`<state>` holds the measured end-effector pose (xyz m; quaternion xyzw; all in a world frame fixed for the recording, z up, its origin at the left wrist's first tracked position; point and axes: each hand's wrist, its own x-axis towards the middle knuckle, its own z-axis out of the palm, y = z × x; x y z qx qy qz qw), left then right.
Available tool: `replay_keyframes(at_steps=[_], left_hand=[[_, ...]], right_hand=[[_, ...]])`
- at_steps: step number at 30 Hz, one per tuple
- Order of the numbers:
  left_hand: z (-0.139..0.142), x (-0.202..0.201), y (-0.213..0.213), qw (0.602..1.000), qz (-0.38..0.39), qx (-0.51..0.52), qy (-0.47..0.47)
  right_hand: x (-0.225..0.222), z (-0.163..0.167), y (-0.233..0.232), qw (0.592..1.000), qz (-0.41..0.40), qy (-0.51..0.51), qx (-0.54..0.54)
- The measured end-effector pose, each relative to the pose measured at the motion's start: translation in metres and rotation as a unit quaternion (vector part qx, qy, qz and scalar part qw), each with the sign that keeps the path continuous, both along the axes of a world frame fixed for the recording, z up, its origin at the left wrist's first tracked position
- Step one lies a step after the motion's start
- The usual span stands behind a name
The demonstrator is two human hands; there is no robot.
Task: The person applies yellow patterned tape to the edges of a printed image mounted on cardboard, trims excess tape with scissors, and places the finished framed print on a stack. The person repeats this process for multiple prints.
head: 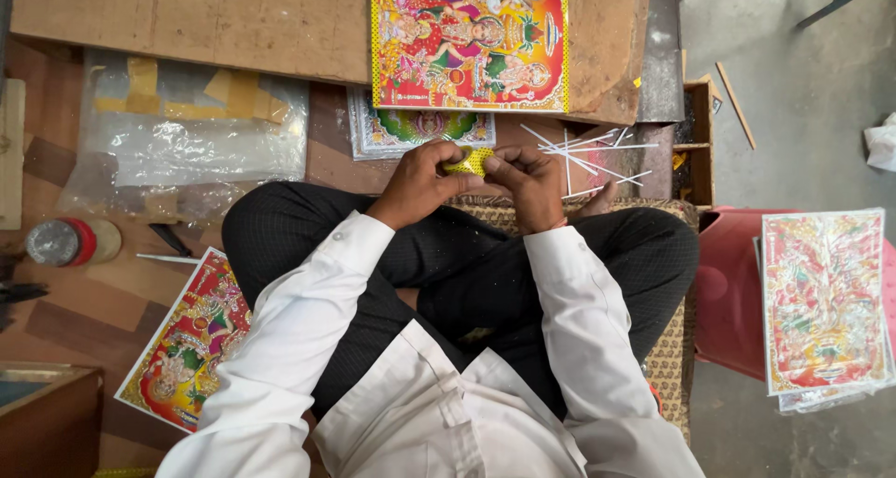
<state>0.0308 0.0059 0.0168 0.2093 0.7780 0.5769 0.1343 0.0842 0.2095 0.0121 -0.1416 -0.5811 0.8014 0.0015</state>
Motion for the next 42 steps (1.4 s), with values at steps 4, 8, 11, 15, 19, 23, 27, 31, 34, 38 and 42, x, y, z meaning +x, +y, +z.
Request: replay_keyframes(at_steps=[4, 8, 11, 15, 19, 23, 27, 31, 34, 38, 42], left_hand=[[-0.014, -0.006, 0.006, 1.000, -0.003, -0.002, 0.004], [-0.024, -0.027, -0.003, 0.991, -0.033, -0.085, 0.100], [-0.017, -0.052, -0.040, 0.974, -0.029, -0.179, 0.134], [-0.003, -0.086, -0.097, 0.969, 0.016, -0.241, 0.056], [-0.012, -0.082, -0.095, 0.932, 0.105, -0.337, 0.079], [-0.016, -0.079, -0.085, 0.943, 0.194, -0.271, 0.018], [-0.015, -0.080, -0.082, 0.967, 0.217, -0.128, -0.034], [-0.017, -0.082, -0.080, 0.969, 0.208, -0.100, -0.086], [-0.018, -0.083, -0.078, 0.966, 0.214, -0.111, -0.090], [-0.015, -0.082, -0.075, 0.966, 0.221, -0.109, -0.072], [-0.012, -0.083, -0.072, 0.965, 0.226, -0.103, -0.085]], right_hand=[[-0.004, -0.017, -0.011, 0.999, -0.033, -0.005, -0.041], [-0.014, -0.040, -0.001, 0.989, -0.138, -0.038, -0.049], [-0.025, -0.060, 0.034, 0.953, -0.293, 0.015, 0.075], [-0.036, -0.088, 0.068, 0.908, -0.412, 0.041, 0.069], [-0.046, -0.105, 0.071, 0.905, -0.422, 0.051, 0.028], [-0.053, -0.105, 0.069, 0.908, -0.417, 0.037, -0.008], [-0.057, -0.099, 0.071, 0.909, -0.415, 0.022, -0.018], [-0.059, -0.096, 0.070, 0.911, -0.411, 0.018, -0.012], [-0.060, -0.094, 0.070, 0.911, -0.413, 0.009, -0.016], [-0.063, -0.091, 0.070, 0.908, -0.419, -0.001, -0.020], [-0.063, -0.090, 0.070, 0.906, -0.422, -0.004, -0.024]])
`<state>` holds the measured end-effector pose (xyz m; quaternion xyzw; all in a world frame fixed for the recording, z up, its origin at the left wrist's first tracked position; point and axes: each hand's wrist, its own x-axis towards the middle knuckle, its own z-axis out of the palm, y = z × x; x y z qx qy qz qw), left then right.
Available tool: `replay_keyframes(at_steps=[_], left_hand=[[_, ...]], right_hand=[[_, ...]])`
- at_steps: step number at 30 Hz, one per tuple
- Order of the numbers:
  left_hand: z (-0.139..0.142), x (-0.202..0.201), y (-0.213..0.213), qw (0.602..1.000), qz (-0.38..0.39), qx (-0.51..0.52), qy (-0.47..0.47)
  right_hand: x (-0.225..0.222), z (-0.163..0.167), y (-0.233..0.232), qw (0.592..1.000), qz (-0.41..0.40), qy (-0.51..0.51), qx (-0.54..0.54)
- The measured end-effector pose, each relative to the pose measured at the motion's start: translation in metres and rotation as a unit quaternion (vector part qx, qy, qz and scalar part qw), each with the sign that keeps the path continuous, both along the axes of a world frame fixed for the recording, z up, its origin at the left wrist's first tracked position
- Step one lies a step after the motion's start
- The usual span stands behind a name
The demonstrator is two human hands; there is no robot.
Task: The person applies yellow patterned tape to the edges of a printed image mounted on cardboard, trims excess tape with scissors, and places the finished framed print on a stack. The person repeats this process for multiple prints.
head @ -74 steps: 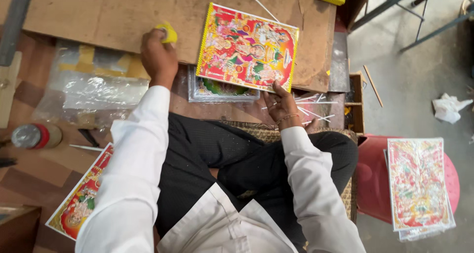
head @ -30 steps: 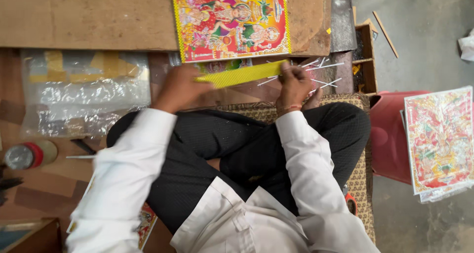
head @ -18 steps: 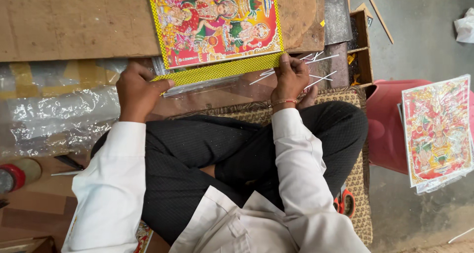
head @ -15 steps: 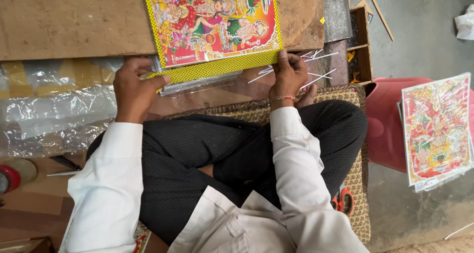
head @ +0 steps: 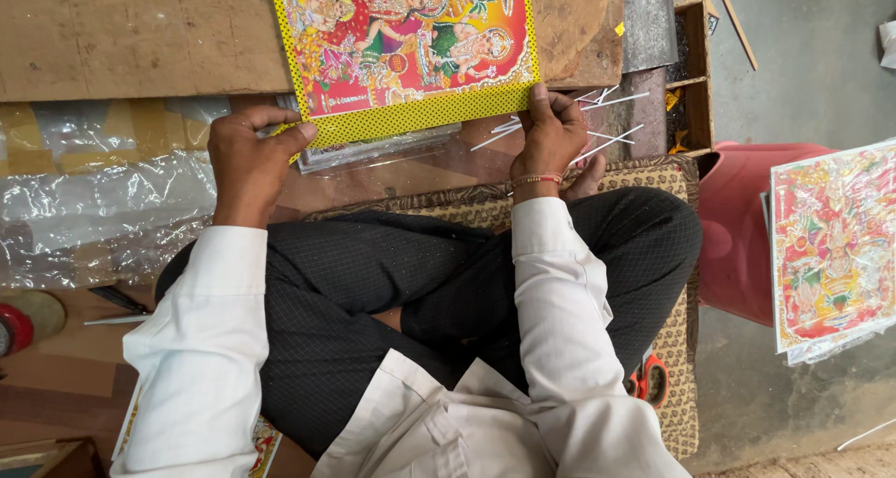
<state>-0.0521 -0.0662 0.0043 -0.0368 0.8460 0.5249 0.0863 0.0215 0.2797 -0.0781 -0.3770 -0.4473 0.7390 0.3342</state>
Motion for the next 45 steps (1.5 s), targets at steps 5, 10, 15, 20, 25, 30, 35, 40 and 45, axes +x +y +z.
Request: replay_keyframes(at_steps=[5, 10, 15, 20, 25, 30, 35, 40, 45], left_hand=[[-0.005, -0.002, -0.002, 1.000, 0.003, 0.006, -0.010], [-0.023, -0.001, -0.007, 0.995, -0.050, -0.011, 0.090], [-0.034, 0.004, -0.009, 0.990, -0.020, -0.054, 0.126], [-0.031, -0.005, -0.005, 0.993, 0.014, -0.071, 0.098], [-0.033, -0.012, -0.001, 0.992, 0.022, -0.073, 0.104], [-0.039, -0.011, -0.001, 0.992, 0.037, -0.068, 0.101], [-0.041, -0.013, -0.001, 0.992, 0.033, -0.066, 0.099], [-0.040, -0.013, 0.000, 0.992, 0.031, -0.067, 0.100], [-0.038, -0.014, -0.002, 0.992, 0.025, -0.051, 0.116]], right_hand=[[0.000, -0.011, 0.003, 1.000, -0.009, -0.004, 0.005], [-0.005, -0.023, 0.009, 0.999, -0.014, 0.001, 0.030], [-0.009, -0.007, 0.002, 0.999, -0.003, -0.040, 0.014], [-0.011, 0.014, -0.011, 0.994, -0.012, -0.099, 0.043], [-0.011, 0.018, -0.012, 0.993, -0.008, -0.101, 0.064], [-0.010, 0.013, -0.012, 0.993, -0.013, -0.097, 0.061], [-0.011, 0.016, -0.013, 0.992, -0.016, -0.107, 0.068], [-0.011, 0.021, -0.017, 0.992, -0.017, -0.109, 0.066], [-0.012, 0.014, -0.012, 0.980, -0.064, -0.112, 0.148]])
